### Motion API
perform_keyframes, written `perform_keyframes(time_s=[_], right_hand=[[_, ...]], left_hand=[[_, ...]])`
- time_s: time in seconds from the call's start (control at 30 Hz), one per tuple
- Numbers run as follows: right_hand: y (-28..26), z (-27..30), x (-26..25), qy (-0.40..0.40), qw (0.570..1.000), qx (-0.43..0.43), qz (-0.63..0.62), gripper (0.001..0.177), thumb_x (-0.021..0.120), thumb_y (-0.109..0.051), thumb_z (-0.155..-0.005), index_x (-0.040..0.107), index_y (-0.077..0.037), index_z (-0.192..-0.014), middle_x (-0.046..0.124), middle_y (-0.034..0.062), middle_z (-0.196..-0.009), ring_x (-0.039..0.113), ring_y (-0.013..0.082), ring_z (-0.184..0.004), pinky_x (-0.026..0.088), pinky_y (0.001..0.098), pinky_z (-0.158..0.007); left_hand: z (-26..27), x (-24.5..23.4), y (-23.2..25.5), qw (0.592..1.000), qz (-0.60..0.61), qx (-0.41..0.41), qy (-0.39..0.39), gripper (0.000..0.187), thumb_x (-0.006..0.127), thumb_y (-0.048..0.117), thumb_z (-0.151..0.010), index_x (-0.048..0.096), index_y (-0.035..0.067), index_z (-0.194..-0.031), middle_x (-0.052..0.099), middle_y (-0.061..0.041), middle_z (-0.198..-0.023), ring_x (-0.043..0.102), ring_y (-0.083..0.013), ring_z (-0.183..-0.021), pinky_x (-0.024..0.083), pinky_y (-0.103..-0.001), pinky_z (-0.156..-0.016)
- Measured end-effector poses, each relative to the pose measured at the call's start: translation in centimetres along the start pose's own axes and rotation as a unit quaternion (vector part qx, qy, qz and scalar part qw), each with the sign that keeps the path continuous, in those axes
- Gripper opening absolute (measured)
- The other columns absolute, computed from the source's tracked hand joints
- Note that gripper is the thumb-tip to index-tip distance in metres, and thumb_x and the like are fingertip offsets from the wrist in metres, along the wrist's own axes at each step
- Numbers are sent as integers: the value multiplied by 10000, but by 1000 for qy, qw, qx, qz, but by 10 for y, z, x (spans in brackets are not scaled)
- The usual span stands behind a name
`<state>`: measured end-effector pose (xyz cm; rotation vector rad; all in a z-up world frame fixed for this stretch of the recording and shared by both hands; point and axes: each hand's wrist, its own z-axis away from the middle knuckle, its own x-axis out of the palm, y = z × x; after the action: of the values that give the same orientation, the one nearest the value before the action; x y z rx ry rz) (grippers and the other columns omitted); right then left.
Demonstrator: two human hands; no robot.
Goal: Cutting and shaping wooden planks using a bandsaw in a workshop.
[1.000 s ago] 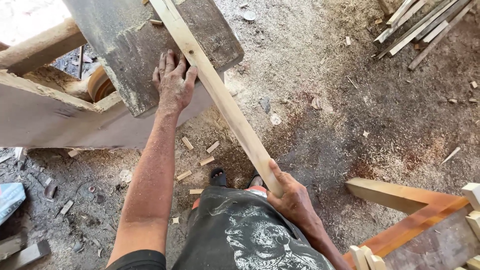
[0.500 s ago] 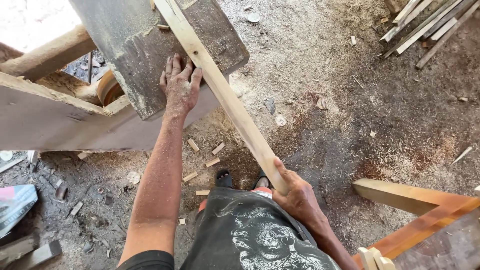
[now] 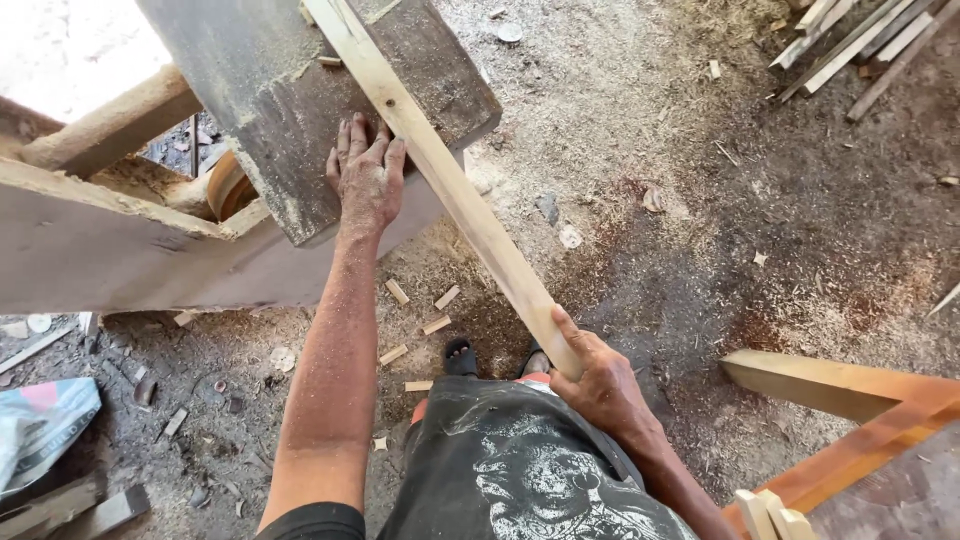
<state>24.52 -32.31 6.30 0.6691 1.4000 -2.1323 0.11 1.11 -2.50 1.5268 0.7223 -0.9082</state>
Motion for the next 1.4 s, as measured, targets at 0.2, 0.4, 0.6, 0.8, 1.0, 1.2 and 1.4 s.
perform_keyframes(time_s=[0.2, 0.4, 0.6, 0.8, 1.0, 1.2, 1.4], right_hand=[[-15, -2, -5, -2, 1000, -1, -25, 868, 790, -156, -772, 403, -195, -1547, 681, 214, -1242, 747, 291, -949, 637, 400, -831], [-19, -2, -8, -14, 999, 44, -25, 842, 762, -173, -799, 405, -223, -1561, 703, 194, -1190, 764, 270, -881, 658, 378, -805], [-22, -5, -11, 3, 999, 13, -40, 838, 771, -191, -793, 412, -216, -1550, 705, 181, -1186, 765, 257, -859, 661, 381, -775], [-31, -3, -16, -8, 999, 33, -24, 857, 767, -152, -775, 421, -231, -1555, 730, 176, -1144, 766, 262, -857, 651, 383, -793], [-33, -1, -16, 2, 999, 27, -39, 844, 744, -125, -772, 426, -227, -1547, 712, 189, -1184, 767, 265, -876, 661, 380, -787], [-18, 9, -17, 5, 1000, 7, -10, 849, 732, -93, -763, 429, -219, -1547, 706, 229, -1195, 768, 288, -891, 651, 382, -795], [77, 69, -18, -23, 995, 77, 58, 982, 743, -142, -729, 312, -250, -1604, 699, 229, -1136, 753, 314, -860, 667, 382, -750]], left_hand=[[1, -8, 4, 1000, -3, -20, 0, 540, 397, 497, -1057, 592, 186, -1453, 297, -147, -1664, 194, -300, -1553, 59, -486, -1229], [2, -5, 4, 1000, -4, -22, 2, 534, 396, 486, -1062, 584, 187, -1462, 308, -139, -1660, 204, -284, -1552, 62, -484, -1237], [-1, -7, 7, 1000, 4, -18, 6, 529, 392, 473, -1062, 589, 182, -1457, 318, -148, -1656, 204, -288, -1552, 64, -479, -1229], [3, -4, 4, 1000, -3, -11, 15, 520, 387, 466, -1072, 595, 180, -1453, 326, -161, -1652, 209, -294, -1548, 67, -492, -1229], [1, 0, 1, 1000, -5, -9, 16, 522, 393, 466, -1070, 599, 171, -1449, 325, -163, -1647, 219, -302, -1547, 84, -490, -1226], [18, -2, 4, 1000, 2, 8, 26, 558, 412, 493, -1058, 617, 147, -1445, 346, -187, -1640, 226, -343, -1546, 97, -481, -1244], [95, 13, 20, 993, 32, 99, 48, 608, 394, 551, -1055, 655, 106, -1378, 365, -202, -1641, 234, -347, -1570, 68, -498, -1264]])
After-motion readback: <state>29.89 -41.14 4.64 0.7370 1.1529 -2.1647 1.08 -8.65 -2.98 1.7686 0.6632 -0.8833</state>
